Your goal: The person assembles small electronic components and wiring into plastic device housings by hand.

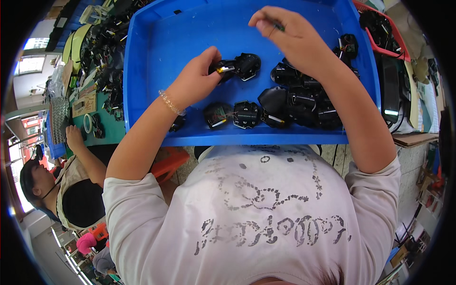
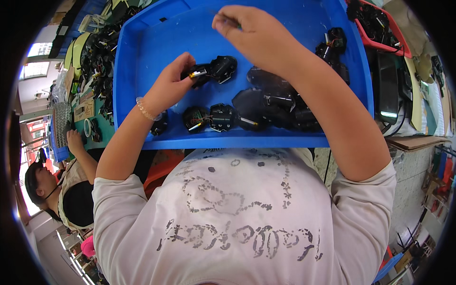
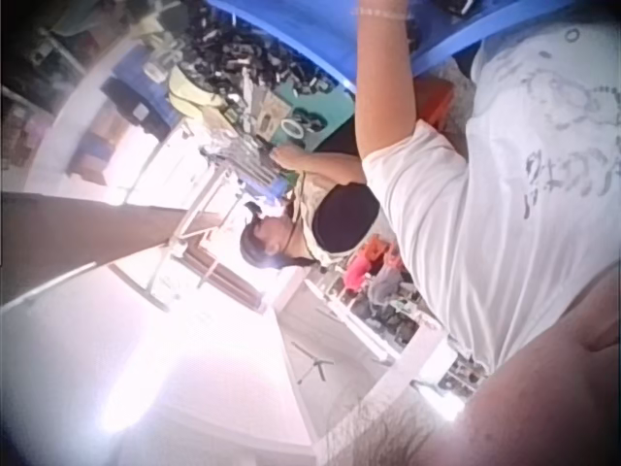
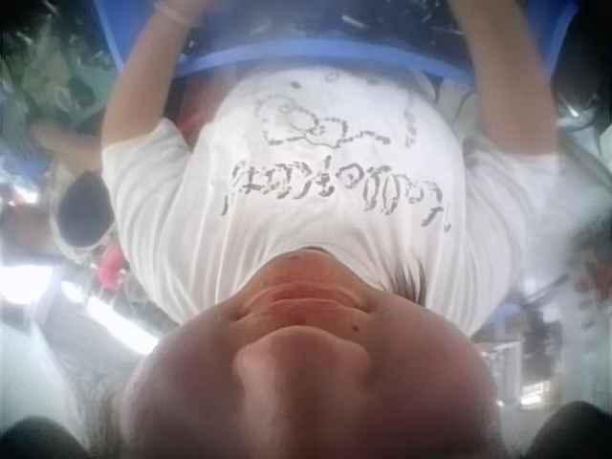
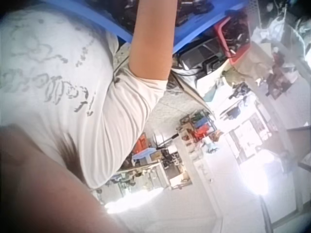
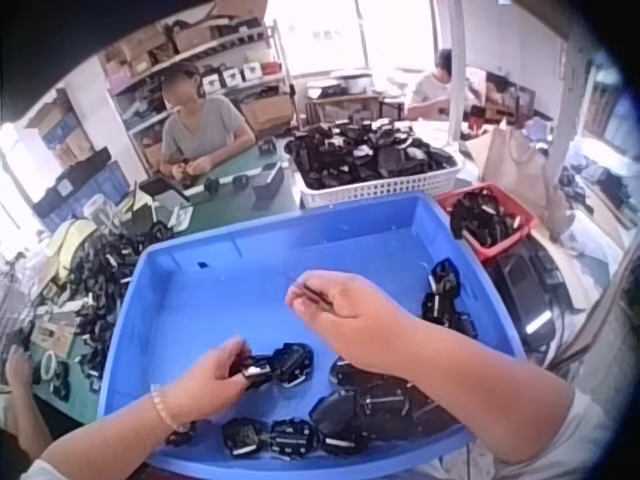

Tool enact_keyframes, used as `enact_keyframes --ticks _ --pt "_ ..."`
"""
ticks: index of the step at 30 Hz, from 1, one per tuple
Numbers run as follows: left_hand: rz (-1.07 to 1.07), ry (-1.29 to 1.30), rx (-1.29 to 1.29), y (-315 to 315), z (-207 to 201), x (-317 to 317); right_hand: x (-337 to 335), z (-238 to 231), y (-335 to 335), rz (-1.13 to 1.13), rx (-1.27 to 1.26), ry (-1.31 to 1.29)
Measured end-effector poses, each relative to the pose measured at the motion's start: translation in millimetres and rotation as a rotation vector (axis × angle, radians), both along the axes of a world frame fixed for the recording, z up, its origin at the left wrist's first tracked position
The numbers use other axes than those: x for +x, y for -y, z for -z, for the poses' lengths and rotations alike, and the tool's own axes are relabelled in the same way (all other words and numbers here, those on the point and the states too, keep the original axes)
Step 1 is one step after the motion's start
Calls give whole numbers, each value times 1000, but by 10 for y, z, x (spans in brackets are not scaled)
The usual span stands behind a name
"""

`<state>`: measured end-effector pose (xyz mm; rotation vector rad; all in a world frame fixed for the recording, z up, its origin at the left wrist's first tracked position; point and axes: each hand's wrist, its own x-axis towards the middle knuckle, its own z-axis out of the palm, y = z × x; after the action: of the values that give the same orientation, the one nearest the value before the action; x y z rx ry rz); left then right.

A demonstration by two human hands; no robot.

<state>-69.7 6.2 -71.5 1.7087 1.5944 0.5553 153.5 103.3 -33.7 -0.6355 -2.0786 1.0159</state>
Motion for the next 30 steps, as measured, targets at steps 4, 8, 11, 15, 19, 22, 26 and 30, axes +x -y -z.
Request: enact_keyframes --ticks 4,8,11,15,19,22,26,30 --pt "-99 248 -24 -60 -156 126 -38 67 56 -2 -71 367" --pt "-33 227 194 -145 -201 132 -48 262 2 -67 -86 311" --pt "-108 419 275 -173 -257 199 -49 187 -30 -179 -269 345" --pt "-173 549 315 -178 -382 254 -68 25 11 -217 -497 225" --pt "-287 735 452 -171 -474 374 -72 -229 162 -70 -428 126" --pt "-368 826 492 -180 -511 464 -90 -331 296 31 -487 -76" --pt "-332 712 641 -210 -504 498 -70 -257 251 62 -445 -6" --pt "-366 680 624 -231 -468 523 -95 -303 312 48 -488 -59"
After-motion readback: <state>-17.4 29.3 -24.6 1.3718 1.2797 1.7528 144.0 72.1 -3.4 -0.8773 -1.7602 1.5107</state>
